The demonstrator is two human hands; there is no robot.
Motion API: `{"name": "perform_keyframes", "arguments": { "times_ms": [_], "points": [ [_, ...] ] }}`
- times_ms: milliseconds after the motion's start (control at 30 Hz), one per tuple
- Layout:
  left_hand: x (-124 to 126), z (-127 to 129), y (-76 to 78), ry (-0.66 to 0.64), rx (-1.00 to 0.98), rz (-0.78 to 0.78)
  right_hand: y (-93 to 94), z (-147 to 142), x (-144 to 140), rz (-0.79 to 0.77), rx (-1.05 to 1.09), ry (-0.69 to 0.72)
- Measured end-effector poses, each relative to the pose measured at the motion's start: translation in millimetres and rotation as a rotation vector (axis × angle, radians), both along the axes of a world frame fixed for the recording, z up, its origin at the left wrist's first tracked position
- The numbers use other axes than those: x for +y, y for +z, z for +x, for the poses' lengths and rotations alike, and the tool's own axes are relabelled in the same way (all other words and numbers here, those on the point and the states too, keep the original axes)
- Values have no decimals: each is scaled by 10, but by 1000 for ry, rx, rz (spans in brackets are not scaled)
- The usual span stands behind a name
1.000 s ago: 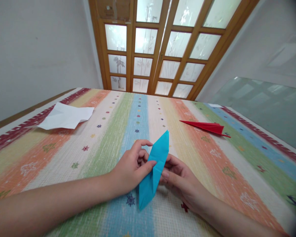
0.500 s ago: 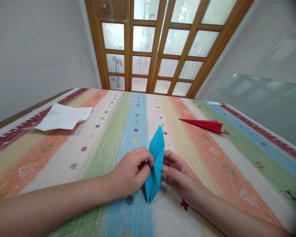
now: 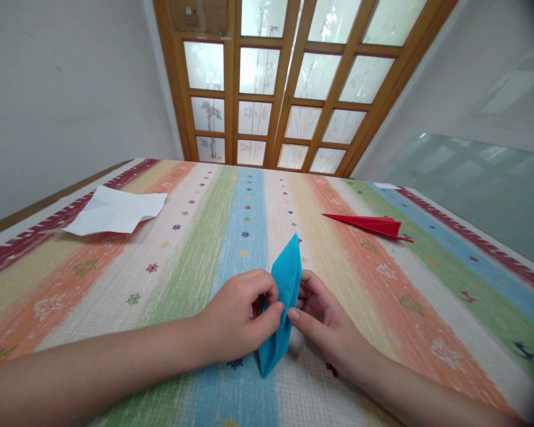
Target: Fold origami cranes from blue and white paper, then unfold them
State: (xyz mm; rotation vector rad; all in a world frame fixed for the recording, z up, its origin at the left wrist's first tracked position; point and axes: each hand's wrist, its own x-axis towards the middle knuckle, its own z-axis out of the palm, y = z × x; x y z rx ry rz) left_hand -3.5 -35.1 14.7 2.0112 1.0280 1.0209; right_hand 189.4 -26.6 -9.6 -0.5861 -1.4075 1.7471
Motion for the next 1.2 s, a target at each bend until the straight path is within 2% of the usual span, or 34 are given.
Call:
{"name": "perform_keyframes", "arguments": {
  "times_ms": [300,500,667,767,933,1200],
  "points": [
    [-28,6,-12,-54,-38,-86,-21,-3,11,16,-77,-49],
    [-44,32,-22,-27,-31,-131,-16,-13,17,11,-109,-114],
    [-24,19,-60,4,-138,-212,-35,5,36,-71,-50,-112],
    [9,18,-105,22,-248,-306,-52,24,45,-61,-68,-121],
    [45,25,-164,-19,-436,-441,-52,40,55,-59,-93,-118],
    [48,38,-153,-52,-445,-467,-52,36,61,-130,-22,-21]
  ]
}}
